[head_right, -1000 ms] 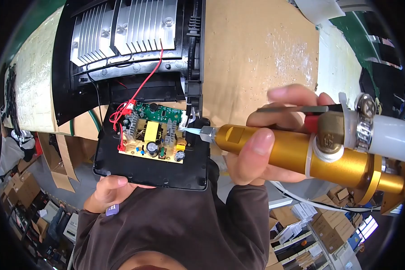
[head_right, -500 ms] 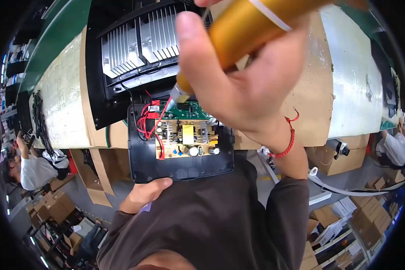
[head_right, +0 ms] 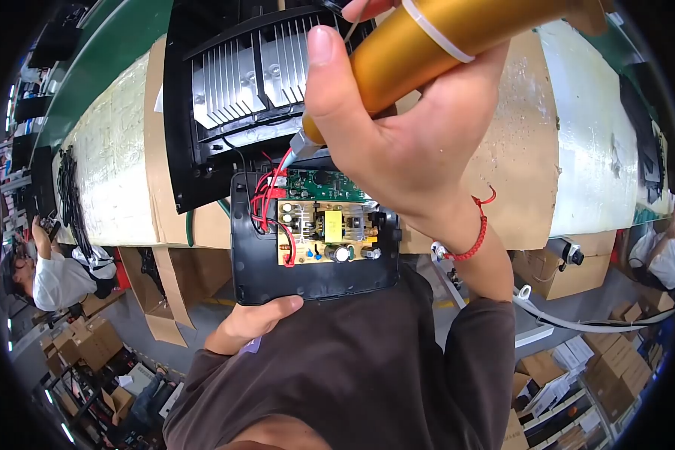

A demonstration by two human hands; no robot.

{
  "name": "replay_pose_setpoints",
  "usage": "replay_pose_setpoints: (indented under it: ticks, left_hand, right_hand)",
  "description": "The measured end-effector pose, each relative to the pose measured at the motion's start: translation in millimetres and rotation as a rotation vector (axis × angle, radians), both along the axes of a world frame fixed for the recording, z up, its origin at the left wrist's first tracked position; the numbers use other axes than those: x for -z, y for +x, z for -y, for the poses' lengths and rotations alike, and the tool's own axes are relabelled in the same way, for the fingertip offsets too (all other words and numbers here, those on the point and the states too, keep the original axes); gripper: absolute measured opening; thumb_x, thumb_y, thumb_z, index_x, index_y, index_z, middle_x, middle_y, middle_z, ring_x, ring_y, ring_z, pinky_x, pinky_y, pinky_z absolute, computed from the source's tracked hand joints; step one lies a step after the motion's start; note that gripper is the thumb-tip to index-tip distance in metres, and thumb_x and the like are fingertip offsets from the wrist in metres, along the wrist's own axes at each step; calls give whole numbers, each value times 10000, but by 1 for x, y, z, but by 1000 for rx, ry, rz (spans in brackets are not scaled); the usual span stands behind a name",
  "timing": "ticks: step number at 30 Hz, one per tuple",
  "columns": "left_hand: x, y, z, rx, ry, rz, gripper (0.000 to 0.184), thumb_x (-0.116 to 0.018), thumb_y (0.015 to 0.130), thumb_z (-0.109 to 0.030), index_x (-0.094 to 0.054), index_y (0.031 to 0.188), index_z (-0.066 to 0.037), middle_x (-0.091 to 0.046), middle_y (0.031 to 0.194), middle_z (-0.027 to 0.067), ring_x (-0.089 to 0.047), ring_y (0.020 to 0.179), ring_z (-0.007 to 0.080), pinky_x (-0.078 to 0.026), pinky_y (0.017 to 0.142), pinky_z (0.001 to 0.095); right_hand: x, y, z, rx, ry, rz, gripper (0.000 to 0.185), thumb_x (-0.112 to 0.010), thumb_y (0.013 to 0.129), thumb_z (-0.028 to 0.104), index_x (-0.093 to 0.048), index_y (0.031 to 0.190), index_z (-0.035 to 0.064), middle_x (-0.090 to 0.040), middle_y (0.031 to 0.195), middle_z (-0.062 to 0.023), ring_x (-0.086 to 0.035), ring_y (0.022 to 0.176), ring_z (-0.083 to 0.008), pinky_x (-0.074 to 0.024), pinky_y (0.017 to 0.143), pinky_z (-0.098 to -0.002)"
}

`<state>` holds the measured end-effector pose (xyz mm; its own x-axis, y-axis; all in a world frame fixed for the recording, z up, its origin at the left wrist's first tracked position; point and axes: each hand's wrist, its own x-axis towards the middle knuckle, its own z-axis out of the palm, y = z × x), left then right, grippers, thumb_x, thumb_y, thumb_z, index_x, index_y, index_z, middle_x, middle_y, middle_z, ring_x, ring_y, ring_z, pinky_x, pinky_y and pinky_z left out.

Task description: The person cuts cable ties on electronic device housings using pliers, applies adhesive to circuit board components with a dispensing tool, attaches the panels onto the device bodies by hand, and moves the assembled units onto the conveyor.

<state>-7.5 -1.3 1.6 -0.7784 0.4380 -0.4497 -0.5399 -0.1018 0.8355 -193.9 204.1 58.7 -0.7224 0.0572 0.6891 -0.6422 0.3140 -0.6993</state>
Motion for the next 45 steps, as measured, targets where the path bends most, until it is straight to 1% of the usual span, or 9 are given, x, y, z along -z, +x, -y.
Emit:
replay_pose_setpoints:
  ticks: [3, 5, 9, 12, 18, 22, 30, 42, 45]
  left_hand:
    - [-3, -2, -2, -14, -6, -1, 152, -634, 838, -13, -583, 982, -20, -565, 873, -2, -516, 791, 96, -441, 696, 270]
    - [-8, -5, -7, -64, -13, -31, 86, -638, 845, -19, -579, 907, -25, -541, 795, -19, -491, 715, 81, -423, 627, 261]
    - [-9, -5, -9, -80, -37, -61, 88, -637, 845, -18, -582, 914, -20, -547, 794, -19, -494, 712, 80, -423, 627, 257]
    - [-9, -2, -10, -173, 25, 106, 57, -629, 846, -10, -585, 883, -12, -542, 756, -16, -489, 686, 81, -418, 610, 258]
    - [-10, -8, -10, -154, 56, 66, 26, -602, 852, 1, -585, 833, 1, -532, 710, -4, -479, 656, 83, -406, 589, 264]
    - [-10, -12, -8, -81, 36, -9, 10, -597, 854, 0, -589, 856, 4, -541, 730, -2, -485, 670, 83, -412, 603, 260]
    - [-11, -14, -9, -85, 38, -9, 42, -596, 858, -3, -594, 900, 4, -558, 769, 1, -496, 697, 87, -420, 629, 257]
    - [-12, -15, -9, -98, 40, -11, 101, -593, 866, -7, -602, 965, 5, -582, 829, 5, -514, 738, 93, -433, 668, 253]
    - [-12, -15, -10, -101, 42, -7, 115, -592, 868, -8, -604, 982, 5, -589, 843, 6, -519, 748, 95, -436, 678, 252]
  right_hand:
    - [4, -2, 3, -12, -62, -27, 339, -601, 871, 90, -449, 1144, -41, -562, 1057, -113, -526, 739, -67, -429, 672, -198]
    - [4, -3, 4, 49, -50, -51, 365, -595, 874, 81, -424, 1172, -43, -561, 1042, -114, -523, 719, -64, -425, 645, -191]
    - [5, -1, 4, 43, -103, -38, 351, -589, 878, 74, -429, 1167, -43, -556, 1032, -110, -516, 691, -56, -419, 646, -187]
    - [4, 1, 2, 19, -122, 33, 350, -584, 879, 67, -430, 1172, -47, -555, 1022, -108, -511, 688, -50, -409, 650, -185]
    - [3, -2, 0, 20, -95, -22, 359, -590, 873, 83, -440, 1169, -53, -559, 1000, -105, -500, 667, -47, -397, 630, -190]
    - [2, -3, 1, 15, -72, -33, 395, -591, 865, 90, -436, 1198, -56, -559, 994, -104, -501, 658, -50, -398, 632, -192]
    - [-2, 4, -3, 26, -45, 20, 476, -577, 846, 72, -402, 1263, -77, -554, 994, -110, -505, 621, -50, -397, 592, -180]
    - [1, 5, -3, -58, -83, 35, 540, -556, 844, 63, -354, 1320, -93, -536, 984, -130, -497, 589, -56, -396, 566, -179]
    - [4, 6, -5, -138, -104, -18, 546, -554, 851, 73, -343, 1326, -95, -532, 991, -131, -497, 585, -55, -398, 561, -182]
